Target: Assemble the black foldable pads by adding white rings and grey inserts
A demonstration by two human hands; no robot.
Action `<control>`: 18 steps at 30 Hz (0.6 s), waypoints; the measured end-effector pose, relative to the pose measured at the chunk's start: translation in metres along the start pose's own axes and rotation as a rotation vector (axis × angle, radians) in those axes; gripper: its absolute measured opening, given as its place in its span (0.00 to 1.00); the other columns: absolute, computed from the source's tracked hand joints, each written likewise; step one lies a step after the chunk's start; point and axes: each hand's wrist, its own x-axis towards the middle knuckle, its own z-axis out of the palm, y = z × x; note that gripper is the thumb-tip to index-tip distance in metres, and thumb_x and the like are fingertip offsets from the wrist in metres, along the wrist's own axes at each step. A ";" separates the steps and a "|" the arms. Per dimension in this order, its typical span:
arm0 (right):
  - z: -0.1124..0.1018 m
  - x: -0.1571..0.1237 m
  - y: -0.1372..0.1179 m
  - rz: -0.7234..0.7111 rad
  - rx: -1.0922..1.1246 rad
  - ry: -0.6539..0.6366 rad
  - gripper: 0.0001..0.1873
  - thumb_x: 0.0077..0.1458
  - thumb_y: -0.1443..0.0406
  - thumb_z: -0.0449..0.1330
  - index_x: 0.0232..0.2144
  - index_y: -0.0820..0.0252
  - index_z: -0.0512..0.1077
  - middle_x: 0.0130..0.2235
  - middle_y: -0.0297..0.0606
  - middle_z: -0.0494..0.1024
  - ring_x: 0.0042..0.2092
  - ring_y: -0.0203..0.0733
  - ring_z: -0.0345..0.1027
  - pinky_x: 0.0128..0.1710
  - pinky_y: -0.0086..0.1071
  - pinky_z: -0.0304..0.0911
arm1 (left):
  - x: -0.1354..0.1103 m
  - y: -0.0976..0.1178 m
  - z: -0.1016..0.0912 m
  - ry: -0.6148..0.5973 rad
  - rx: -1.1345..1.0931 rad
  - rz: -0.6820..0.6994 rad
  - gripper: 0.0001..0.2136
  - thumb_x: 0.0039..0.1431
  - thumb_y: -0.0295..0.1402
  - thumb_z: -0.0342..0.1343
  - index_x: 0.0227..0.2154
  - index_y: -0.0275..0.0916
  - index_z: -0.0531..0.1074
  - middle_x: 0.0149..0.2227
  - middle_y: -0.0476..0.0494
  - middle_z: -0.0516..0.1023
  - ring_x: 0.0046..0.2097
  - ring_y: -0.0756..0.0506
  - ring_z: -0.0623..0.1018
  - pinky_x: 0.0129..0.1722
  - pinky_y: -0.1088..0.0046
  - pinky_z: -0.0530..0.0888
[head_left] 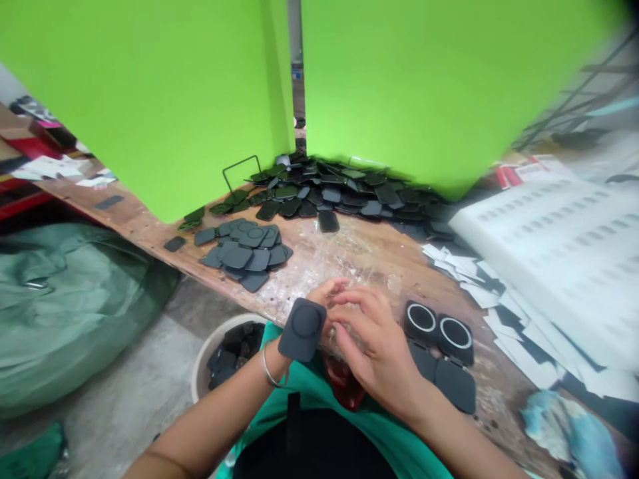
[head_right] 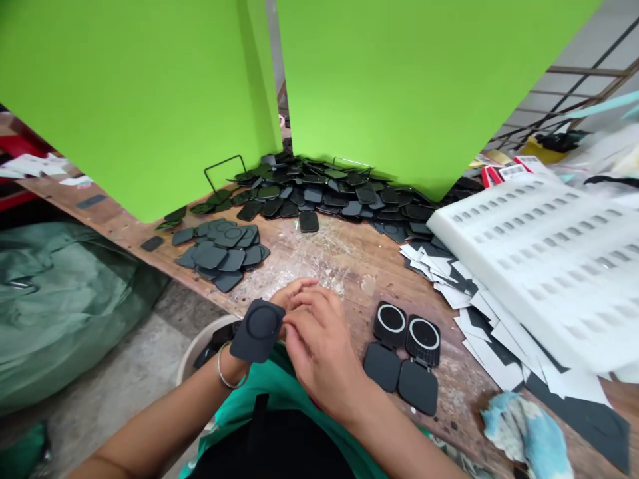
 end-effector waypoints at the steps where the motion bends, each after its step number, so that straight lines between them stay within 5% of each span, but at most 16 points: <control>1: 0.002 -0.001 -0.002 -0.012 0.018 -0.007 0.11 0.59 0.74 0.54 0.37 0.57 0.73 0.45 0.44 0.73 0.52 0.49 0.64 0.54 0.50 0.63 | -0.001 -0.001 -0.002 -0.001 -0.033 -0.016 0.20 0.57 0.34 0.57 0.53 0.42 0.67 0.52 0.39 0.76 0.54 0.38 0.77 0.57 0.57 0.74; 6: 0.013 -0.008 -0.004 -0.074 -0.010 -0.065 0.17 0.55 0.77 0.52 0.42 0.58 0.73 0.53 0.48 0.69 0.59 0.55 0.58 0.56 0.56 0.60 | -0.006 -0.007 -0.004 0.055 -0.089 -0.048 0.18 0.58 0.36 0.58 0.51 0.44 0.69 0.54 0.40 0.75 0.57 0.37 0.75 0.59 0.56 0.72; 11: 0.010 -0.008 -0.006 -0.014 0.091 -0.050 0.14 0.53 0.78 0.51 0.25 0.58 0.68 0.39 0.41 0.70 0.46 0.46 0.63 0.46 0.45 0.64 | -0.004 -0.015 -0.001 0.095 -0.111 -0.089 0.18 0.58 0.33 0.57 0.52 0.42 0.68 0.52 0.37 0.76 0.51 0.37 0.79 0.52 0.55 0.77; 18: 0.009 -0.007 -0.003 0.024 0.037 -0.034 0.15 0.56 0.75 0.54 0.44 0.57 0.72 0.43 0.44 0.71 0.48 0.48 0.64 0.48 0.46 0.64 | -0.008 -0.006 -0.002 0.076 -0.040 -0.027 0.18 0.57 0.31 0.57 0.51 0.43 0.69 0.55 0.37 0.74 0.53 0.35 0.77 0.54 0.53 0.76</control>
